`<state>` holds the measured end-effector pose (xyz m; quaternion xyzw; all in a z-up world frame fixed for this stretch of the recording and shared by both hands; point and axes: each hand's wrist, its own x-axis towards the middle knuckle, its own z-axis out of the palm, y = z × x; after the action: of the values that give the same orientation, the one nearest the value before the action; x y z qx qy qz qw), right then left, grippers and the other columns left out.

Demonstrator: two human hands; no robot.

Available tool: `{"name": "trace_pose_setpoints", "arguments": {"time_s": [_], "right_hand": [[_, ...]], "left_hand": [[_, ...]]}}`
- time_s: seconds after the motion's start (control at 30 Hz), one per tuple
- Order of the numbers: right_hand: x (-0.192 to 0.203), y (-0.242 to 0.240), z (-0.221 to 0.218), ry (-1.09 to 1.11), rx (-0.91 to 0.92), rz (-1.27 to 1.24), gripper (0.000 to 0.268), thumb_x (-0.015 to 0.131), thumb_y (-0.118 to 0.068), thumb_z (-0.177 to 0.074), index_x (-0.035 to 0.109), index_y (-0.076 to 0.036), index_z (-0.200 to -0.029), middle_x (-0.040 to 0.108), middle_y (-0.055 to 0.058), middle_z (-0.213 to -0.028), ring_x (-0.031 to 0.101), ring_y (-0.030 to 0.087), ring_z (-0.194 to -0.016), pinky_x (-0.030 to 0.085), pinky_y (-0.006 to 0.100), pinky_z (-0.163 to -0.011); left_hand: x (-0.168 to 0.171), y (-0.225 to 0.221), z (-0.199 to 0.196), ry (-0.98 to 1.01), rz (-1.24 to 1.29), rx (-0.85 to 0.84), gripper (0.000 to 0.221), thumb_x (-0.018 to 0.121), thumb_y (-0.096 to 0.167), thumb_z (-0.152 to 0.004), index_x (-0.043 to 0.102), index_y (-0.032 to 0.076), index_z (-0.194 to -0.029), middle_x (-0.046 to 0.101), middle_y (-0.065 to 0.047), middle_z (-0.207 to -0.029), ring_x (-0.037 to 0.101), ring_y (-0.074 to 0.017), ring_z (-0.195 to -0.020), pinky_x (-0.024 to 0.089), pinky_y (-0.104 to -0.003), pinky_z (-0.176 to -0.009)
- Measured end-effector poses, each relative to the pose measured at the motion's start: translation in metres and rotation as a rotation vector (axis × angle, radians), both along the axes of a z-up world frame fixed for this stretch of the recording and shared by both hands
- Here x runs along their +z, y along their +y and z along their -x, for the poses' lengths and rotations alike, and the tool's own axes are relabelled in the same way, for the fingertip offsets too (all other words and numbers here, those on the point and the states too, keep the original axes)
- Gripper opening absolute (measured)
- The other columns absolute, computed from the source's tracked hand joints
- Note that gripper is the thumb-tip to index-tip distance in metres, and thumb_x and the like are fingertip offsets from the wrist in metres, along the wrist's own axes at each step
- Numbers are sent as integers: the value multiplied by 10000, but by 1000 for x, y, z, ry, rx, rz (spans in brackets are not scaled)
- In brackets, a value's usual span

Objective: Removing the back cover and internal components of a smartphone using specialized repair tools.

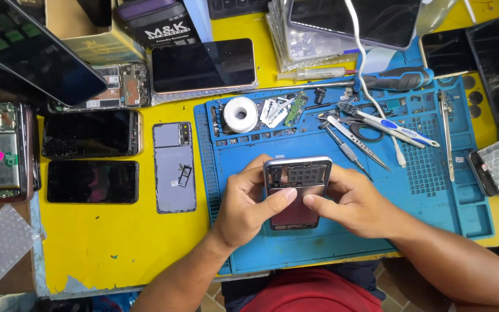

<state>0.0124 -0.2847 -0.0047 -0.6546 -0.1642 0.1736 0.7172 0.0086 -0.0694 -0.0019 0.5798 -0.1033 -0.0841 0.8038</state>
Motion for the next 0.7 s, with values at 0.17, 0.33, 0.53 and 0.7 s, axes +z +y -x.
{"name": "trace_pose_setpoints", "arguments": {"time_s": [0.17,0.33,0.53,0.7], "right_hand": [[-5,0,1,-41,10,15,145,697,17,-880,741,33,-1017,801,130,-705,708,167,-674,629,381,-700],[-4,2,3,-69,9,25,174,695,17,-882,738,43,-1049,805,135,-725,702,165,-686,633,393,-705],[-6,2,6,-99,12,38,204,681,19,-887,735,40,-1083,815,139,-758,721,173,-710,635,395,-714],[-4,3,7,-75,0,30,225,687,26,-875,735,44,-1094,817,145,-764,729,177,-715,643,406,-717]], "left_hand": [[-1,-1,1,11,-2,18,167,792,83,-878,776,-33,-997,617,-100,-880,550,-125,-868,513,-291,-768],[-5,-2,3,19,-11,36,126,798,77,-873,775,-21,-950,619,-108,-871,545,-124,-858,509,-293,-754],[-1,-2,3,23,-18,44,83,797,66,-867,763,-8,-878,603,-83,-835,521,-96,-799,484,-255,-680],[0,-2,4,20,-25,57,87,808,55,-851,762,-19,-846,599,-89,-815,526,-99,-776,495,-254,-653]]}}
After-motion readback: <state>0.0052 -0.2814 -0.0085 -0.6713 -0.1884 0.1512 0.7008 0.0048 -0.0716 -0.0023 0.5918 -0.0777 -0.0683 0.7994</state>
